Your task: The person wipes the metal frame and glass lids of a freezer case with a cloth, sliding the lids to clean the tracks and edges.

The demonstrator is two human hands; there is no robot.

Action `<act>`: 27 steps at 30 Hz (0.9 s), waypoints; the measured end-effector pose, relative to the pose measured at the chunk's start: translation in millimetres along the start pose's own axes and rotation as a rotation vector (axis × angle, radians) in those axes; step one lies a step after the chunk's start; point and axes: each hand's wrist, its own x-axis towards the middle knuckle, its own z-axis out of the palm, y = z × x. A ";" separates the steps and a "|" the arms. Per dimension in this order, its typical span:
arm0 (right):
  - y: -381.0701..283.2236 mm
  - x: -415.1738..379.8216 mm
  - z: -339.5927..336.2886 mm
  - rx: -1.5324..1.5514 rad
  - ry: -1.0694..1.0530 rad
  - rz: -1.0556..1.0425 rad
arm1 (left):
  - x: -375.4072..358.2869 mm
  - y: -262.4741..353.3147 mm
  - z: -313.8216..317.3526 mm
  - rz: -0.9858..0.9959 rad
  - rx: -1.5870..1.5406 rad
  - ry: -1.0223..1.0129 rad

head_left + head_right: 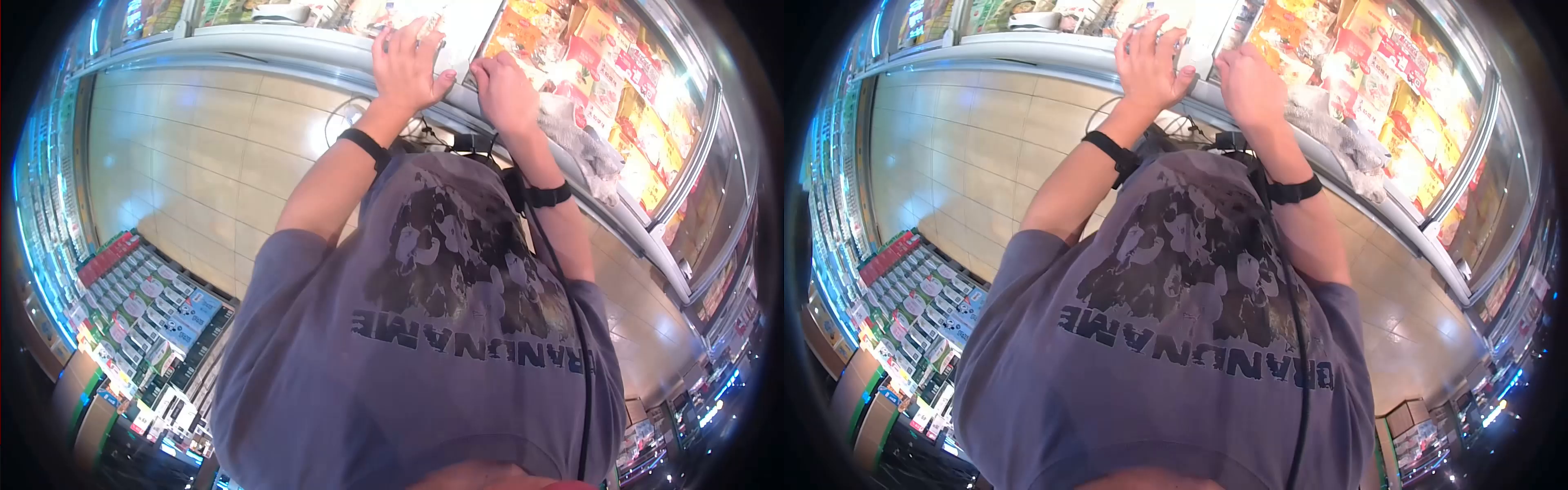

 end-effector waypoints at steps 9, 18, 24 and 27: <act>1.1 7.9 -0.9 -0.056 -0.118 -0.057 | 4.7 3.2 -8.1 -0.045 -0.029 -0.048; 9.1 -8.6 -25.3 -0.103 -0.142 -0.036 | 5.7 2.7 -9.3 0.030 -0.052 -0.022; 11.3 -2.6 -4.4 -0.056 -0.047 -0.127 | 4.7 5.4 -8.1 0.000 -0.040 -0.054; 7.5 -12.8 -18.7 -0.062 -0.061 0.001 | 7.3 7.0 -10.3 -0.019 -0.080 -0.045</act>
